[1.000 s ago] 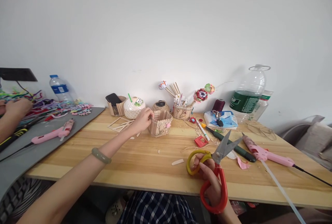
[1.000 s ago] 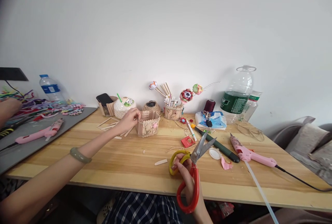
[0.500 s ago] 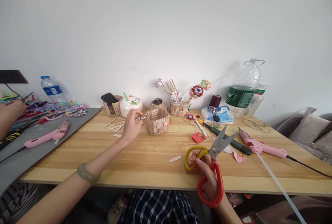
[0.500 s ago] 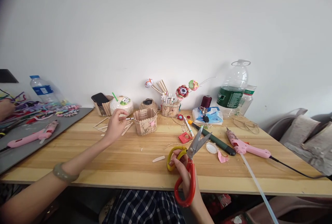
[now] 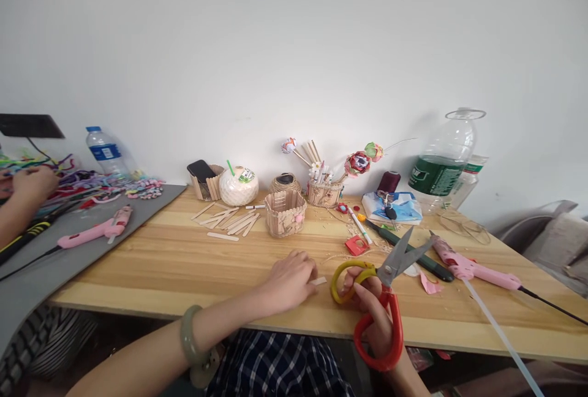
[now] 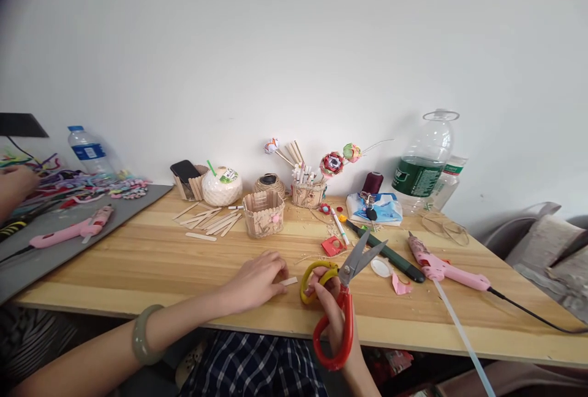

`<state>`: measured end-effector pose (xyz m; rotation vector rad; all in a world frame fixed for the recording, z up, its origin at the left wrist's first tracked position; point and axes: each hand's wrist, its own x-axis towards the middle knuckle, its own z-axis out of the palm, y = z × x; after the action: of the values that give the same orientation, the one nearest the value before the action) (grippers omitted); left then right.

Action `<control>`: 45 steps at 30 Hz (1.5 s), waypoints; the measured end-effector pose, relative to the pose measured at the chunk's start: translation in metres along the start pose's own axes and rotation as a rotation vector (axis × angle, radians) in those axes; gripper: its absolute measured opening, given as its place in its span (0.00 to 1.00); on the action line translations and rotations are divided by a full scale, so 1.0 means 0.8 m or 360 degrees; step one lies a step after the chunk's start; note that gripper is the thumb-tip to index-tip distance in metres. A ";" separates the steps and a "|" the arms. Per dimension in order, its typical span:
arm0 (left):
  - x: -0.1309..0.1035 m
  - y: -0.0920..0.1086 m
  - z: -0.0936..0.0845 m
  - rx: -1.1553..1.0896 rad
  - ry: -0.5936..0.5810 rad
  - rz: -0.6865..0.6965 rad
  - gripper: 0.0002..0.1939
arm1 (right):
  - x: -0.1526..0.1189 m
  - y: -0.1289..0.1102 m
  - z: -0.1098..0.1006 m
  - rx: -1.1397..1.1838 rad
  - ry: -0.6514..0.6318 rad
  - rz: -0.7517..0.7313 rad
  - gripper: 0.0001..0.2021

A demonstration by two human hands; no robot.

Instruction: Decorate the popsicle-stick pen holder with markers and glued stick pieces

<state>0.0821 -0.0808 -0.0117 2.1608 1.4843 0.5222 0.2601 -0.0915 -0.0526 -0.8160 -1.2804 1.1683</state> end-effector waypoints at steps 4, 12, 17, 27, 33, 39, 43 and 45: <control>0.005 -0.002 0.001 -0.0026 -0.0069 -0.0090 0.02 | -0.002 -0.003 0.000 -0.0002 0.0000 0.0001 0.08; 0.002 -0.005 0.004 -0.0287 0.0021 -0.0126 0.02 | -0.002 0.002 0.000 0.0034 -0.0018 -0.0036 0.07; -0.007 -0.008 0.000 -0.0710 0.0126 -0.0110 0.04 | -0.002 -0.005 0.004 0.0034 -0.0026 -0.0070 0.08; -0.039 -0.032 -0.050 -0.1327 0.0392 -0.0340 0.11 | 0.000 -0.006 0.002 0.0163 -0.0100 0.0028 0.08; -0.059 -0.022 -0.056 -0.1561 0.0424 -0.0533 0.14 | -0.019 -0.040 0.017 0.0200 -0.0118 0.0168 0.11; -0.062 0.001 -0.055 -0.1739 0.0486 -0.0446 0.16 | -0.036 -0.067 0.030 0.0187 -0.0264 0.0430 0.15; -0.066 0.018 -0.059 -0.1825 0.0492 -0.0395 0.14 | -0.039 -0.075 0.032 0.0092 -0.0347 0.0547 0.16; -0.069 0.028 -0.060 -0.1860 0.0495 -0.0385 0.13 | -0.038 -0.078 0.033 -0.0042 -0.0408 0.0581 0.18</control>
<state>0.0536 -0.1320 0.0380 1.0010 1.0817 1.2700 0.2493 -0.1409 0.0022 -0.9699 -1.3926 1.5903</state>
